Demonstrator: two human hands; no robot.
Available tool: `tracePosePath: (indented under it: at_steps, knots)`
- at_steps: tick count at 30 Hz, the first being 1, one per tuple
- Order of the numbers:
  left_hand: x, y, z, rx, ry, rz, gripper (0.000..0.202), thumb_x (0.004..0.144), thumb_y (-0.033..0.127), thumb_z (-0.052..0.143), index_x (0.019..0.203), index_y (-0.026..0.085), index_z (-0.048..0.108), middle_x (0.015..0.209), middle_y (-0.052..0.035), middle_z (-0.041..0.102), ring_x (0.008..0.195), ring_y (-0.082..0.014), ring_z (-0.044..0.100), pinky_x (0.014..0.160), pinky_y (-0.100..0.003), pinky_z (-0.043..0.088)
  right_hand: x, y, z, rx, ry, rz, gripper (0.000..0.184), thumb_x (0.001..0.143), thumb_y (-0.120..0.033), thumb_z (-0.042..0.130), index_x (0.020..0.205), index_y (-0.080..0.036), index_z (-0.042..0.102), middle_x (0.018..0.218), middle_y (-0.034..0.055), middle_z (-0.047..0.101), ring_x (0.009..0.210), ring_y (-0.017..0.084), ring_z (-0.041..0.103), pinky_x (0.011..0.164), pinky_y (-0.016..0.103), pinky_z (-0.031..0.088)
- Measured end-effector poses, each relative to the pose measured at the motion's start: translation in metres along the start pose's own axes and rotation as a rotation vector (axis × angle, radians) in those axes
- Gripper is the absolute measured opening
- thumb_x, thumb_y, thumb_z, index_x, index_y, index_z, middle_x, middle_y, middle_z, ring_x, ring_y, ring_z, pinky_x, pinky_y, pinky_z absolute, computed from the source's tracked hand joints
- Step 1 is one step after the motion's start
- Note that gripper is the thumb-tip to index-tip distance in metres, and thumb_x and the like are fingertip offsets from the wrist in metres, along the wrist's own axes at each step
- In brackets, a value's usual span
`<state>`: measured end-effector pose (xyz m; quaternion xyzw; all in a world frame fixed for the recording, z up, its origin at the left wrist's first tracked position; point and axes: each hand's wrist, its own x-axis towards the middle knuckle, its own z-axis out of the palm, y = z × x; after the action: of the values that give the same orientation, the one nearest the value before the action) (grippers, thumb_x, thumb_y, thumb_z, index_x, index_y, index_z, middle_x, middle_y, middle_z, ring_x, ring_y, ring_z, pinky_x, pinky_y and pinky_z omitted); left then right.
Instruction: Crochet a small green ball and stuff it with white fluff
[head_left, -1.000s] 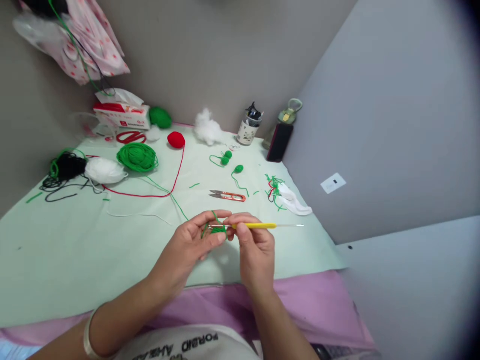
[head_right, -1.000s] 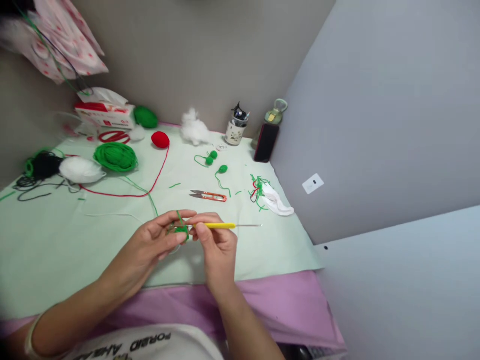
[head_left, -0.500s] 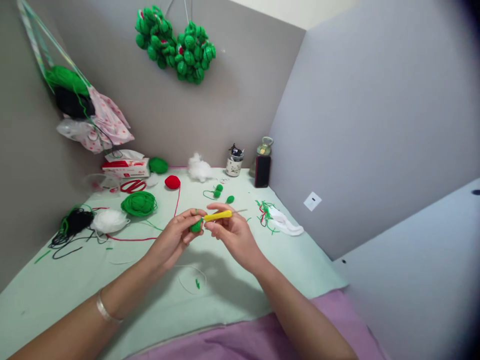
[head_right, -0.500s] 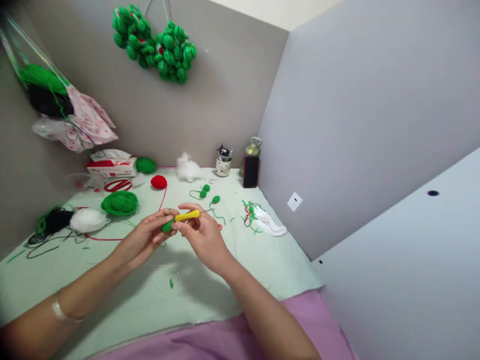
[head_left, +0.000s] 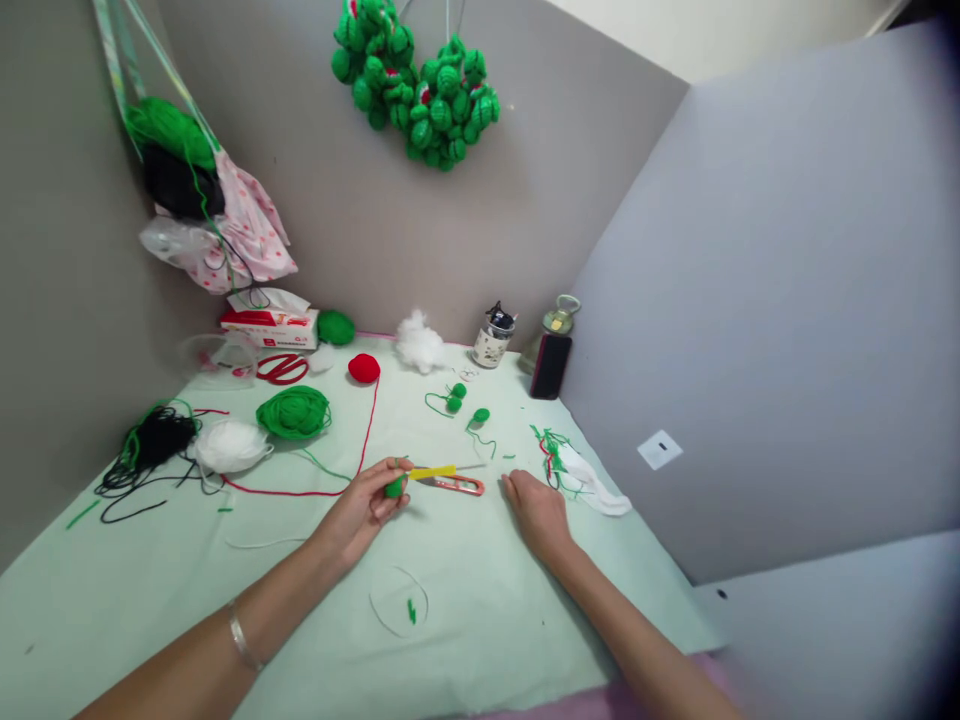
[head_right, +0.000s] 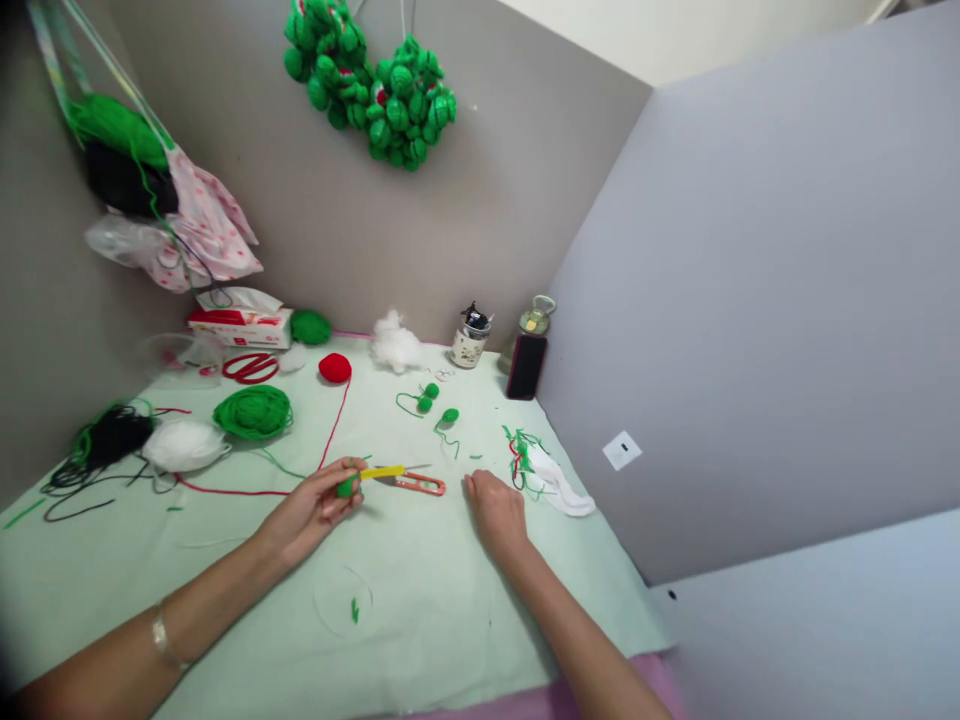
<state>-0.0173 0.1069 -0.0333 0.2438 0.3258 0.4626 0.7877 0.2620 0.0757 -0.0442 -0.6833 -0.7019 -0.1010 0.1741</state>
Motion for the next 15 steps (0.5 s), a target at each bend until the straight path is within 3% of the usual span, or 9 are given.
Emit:
tracePosePath:
  at_steps: [4, 15]
  knots:
    - [0.002, -0.002, -0.007, -0.017, -0.026, -0.026, 0.010, 0.082, 0.017, 0.074, 0.088, 0.010, 0.075, 0.055, 0.0078, 0.053, 0.037, 0.0009, 0.031, 0.068, -0.020, 0.054, -0.006, 0.007, 0.025, -0.020, -0.040, -0.010, 0.055, 0.109, -0.045, 0.024, 0.072, -0.020, 0.057, 0.067, 0.0038, 0.066, 0.058, 0.015, 0.059, 0.056, 0.028, 0.027]
    - [0.004, 0.002, -0.017, -0.071, -0.061, -0.075, 0.010, 0.078, 0.020, 0.076, 0.084, 0.013, 0.074, 0.062, 0.0062, 0.060, 0.038, 0.0007, 0.031, 0.072, -0.021, 0.051, -0.003, 0.010, 0.029, -0.024, -0.093, 0.041, 0.056, 0.106, -0.051, 0.028, 0.070, -0.021, 0.059, 0.064, 0.0037, 0.068, 0.057, 0.017, 0.060, 0.058, 0.027, 0.032]
